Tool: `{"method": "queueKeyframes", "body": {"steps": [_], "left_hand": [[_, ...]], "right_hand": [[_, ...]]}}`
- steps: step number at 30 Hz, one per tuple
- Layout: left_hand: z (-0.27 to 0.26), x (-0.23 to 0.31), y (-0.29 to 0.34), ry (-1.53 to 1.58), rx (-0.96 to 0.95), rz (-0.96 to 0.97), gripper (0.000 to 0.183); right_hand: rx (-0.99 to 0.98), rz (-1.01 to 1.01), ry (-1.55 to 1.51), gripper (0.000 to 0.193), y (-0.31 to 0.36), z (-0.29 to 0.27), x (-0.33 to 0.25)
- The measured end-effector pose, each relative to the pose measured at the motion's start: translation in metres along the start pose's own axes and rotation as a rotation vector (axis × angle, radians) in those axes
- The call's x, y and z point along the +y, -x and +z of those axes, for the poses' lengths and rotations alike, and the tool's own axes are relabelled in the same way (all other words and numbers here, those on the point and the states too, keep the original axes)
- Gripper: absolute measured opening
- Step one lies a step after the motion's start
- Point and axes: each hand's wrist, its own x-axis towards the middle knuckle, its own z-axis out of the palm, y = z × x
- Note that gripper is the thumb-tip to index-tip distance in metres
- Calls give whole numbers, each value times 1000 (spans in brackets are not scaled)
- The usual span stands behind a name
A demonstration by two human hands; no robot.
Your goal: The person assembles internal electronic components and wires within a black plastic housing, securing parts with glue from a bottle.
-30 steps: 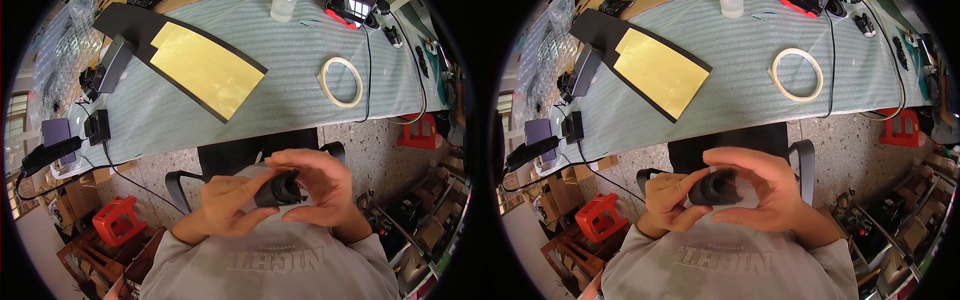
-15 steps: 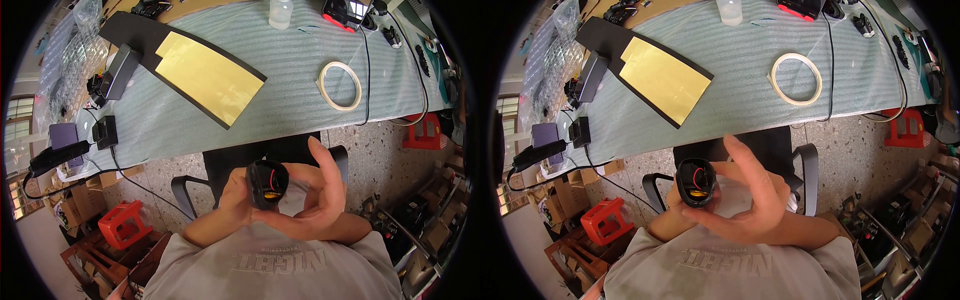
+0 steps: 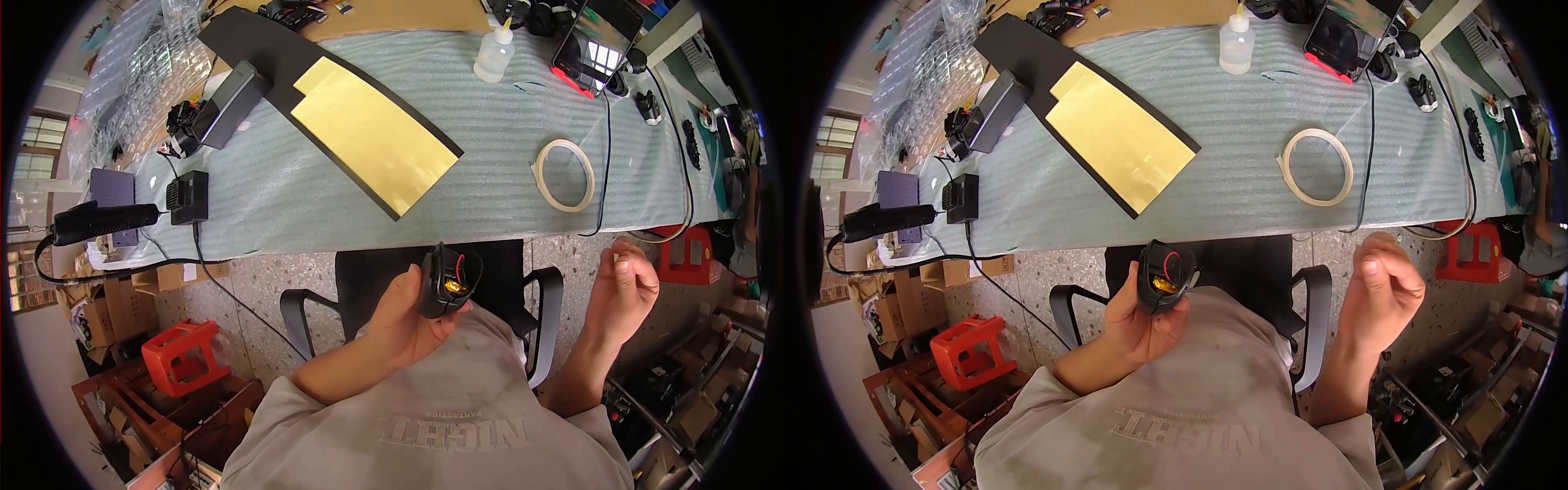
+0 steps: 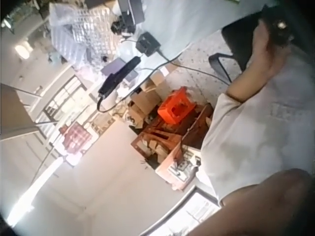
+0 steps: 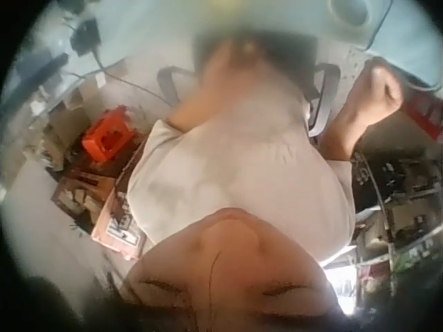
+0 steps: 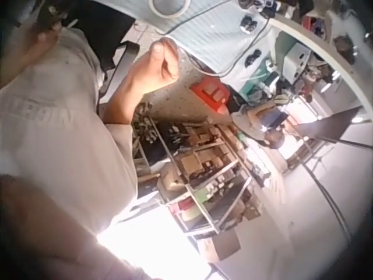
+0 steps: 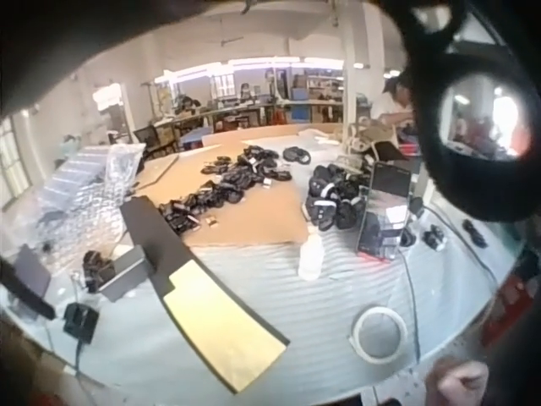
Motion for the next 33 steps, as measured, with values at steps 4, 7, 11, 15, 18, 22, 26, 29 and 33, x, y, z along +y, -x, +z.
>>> {"method": "queueKeyframes", "body": {"steps": [4,7,11,15,18,22,26,29,33], "left_hand": [[-10,-1,0,-78,-37,14,50],[-9,-1,0,-151,-47,54,47],[0,0,3,-82,13,101,52],[0,-1,5,-183,9,141,52],[1,0,4,-216,-18,117,51],[-5,1,-3,-477,-200,221,47],[5,13,1,-1034,-213,381,38],[23,28,-9,-1285,-342,555,42],[44,41,-3,-1827,-451,639,48]], "right_hand": [[-1,135,-269,7,-7,-7,3],[75,319,-234,7,4,17,6],[-21,390,-262,16,18,40,9],[-102,332,-190,12,25,43,9],[-214,244,-189,21,30,41,8],[-417,82,-4,36,30,74,-7],[-618,-139,167,53,30,88,-5],[-642,-167,126,54,36,91,-2],[-655,-210,124,48,40,95,1]]}}
